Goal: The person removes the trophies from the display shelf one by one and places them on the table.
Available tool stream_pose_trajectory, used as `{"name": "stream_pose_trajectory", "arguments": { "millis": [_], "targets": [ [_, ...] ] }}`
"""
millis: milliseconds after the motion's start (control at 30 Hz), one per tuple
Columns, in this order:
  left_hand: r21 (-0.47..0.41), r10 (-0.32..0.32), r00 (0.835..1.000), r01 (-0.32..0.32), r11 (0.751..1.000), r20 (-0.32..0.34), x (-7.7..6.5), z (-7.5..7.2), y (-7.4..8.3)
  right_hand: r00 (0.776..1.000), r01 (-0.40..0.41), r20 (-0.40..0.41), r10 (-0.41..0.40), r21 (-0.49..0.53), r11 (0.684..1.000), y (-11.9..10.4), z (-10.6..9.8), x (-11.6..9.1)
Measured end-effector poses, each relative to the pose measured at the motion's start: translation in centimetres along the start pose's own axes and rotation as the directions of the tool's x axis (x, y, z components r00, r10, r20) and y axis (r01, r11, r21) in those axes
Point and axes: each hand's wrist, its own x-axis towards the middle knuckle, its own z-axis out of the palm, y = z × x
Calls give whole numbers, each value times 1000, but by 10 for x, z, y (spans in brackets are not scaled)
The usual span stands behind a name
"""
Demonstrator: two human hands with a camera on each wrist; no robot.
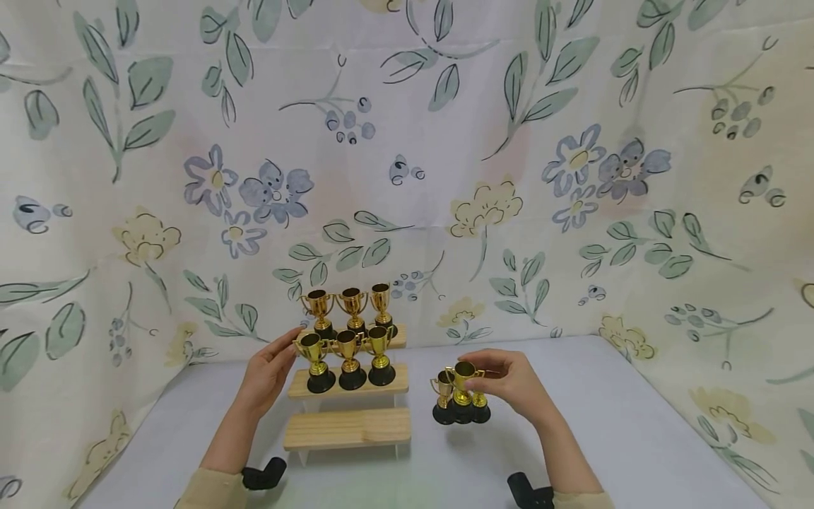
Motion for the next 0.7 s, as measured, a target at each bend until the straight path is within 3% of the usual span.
{"name": "stream_pose_trajectory", "arguments": {
  "millis": [300, 700],
  "targets": [
    [0, -7, 1000, 7, 1000, 12, 0, 0, 1, 999, 34, -31, -34, -1, 999, 13, -19, -8],
    [0, -30, 1000, 30, 1000, 8, 0, -1, 2, 999, -19, -32, 17, -40, 999, 31, -37, -18]
  ]
}}
